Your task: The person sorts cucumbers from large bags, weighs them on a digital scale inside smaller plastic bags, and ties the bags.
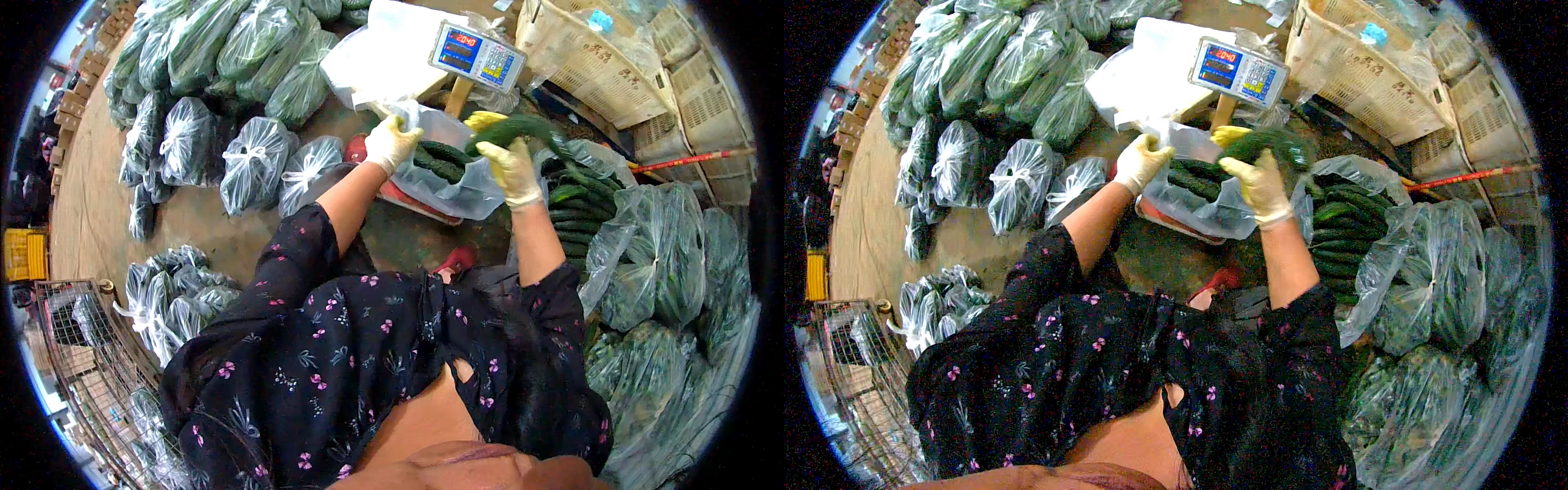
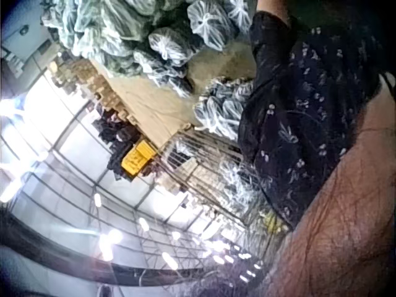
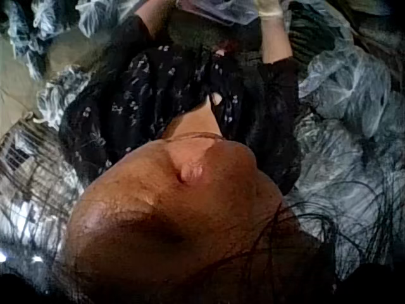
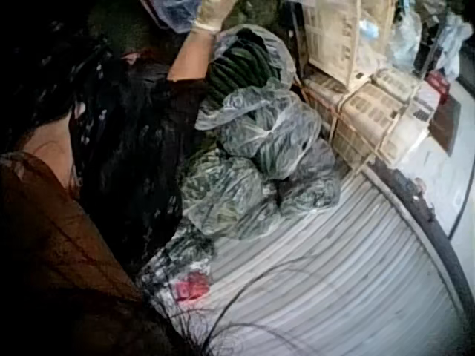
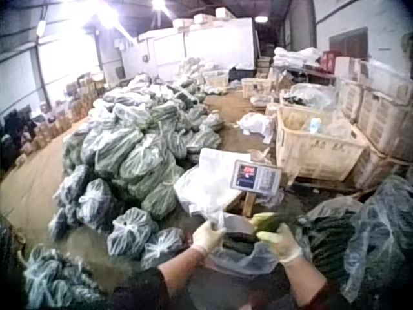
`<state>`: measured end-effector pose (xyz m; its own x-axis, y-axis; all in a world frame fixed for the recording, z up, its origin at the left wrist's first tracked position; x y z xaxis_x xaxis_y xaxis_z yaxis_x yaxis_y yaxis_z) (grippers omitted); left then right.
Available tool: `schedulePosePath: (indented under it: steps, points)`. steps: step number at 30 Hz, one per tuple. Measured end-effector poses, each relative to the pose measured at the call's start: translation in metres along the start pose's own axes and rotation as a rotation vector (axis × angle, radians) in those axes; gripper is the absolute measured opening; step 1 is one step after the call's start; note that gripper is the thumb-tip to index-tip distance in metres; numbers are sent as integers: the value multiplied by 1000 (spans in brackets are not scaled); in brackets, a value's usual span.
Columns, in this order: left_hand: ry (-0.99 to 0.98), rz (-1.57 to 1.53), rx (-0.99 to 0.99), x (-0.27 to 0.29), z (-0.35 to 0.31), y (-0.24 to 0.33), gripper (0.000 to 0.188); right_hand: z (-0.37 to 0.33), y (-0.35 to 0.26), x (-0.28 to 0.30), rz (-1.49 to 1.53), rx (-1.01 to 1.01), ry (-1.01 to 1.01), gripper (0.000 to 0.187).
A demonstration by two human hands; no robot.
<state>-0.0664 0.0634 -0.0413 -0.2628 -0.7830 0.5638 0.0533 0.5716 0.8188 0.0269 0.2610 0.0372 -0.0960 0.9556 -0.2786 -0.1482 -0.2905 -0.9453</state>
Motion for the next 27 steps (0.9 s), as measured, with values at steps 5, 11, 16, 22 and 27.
schedulePosePath:
  steps: [5,11,16,22,27]
  points:
    - [-210,-957,68,-9,23,-9,28,1,110,63,-632,-321,73,45]
    - [-294,-1051,136,3,15,-39,36,-8,100,62,-1211,-336,207,43]
    - [-527,-1094,139,6,11,-24,38,-66,-11,66,-725,-237,78,23]
    - [-490,-1043,112,1,6,-28,44,-264,7,244,-575,-595,642,10]
    - [-535,-992,123,14,3,-53,45,-363,71,262,-1307,-1161,313,15]
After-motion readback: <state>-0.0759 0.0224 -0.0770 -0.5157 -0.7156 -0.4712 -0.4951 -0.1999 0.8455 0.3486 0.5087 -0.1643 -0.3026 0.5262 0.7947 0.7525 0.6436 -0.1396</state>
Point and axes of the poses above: each hand's wrist, its own z-axis towards the middle knuckle, its own x-axis out of the back of the hand, y = z × x, the point moved 5 cm from there along z, towards the middle knuckle, and after that the axes turned 4 degrees about -y, right-handed, at the moved point
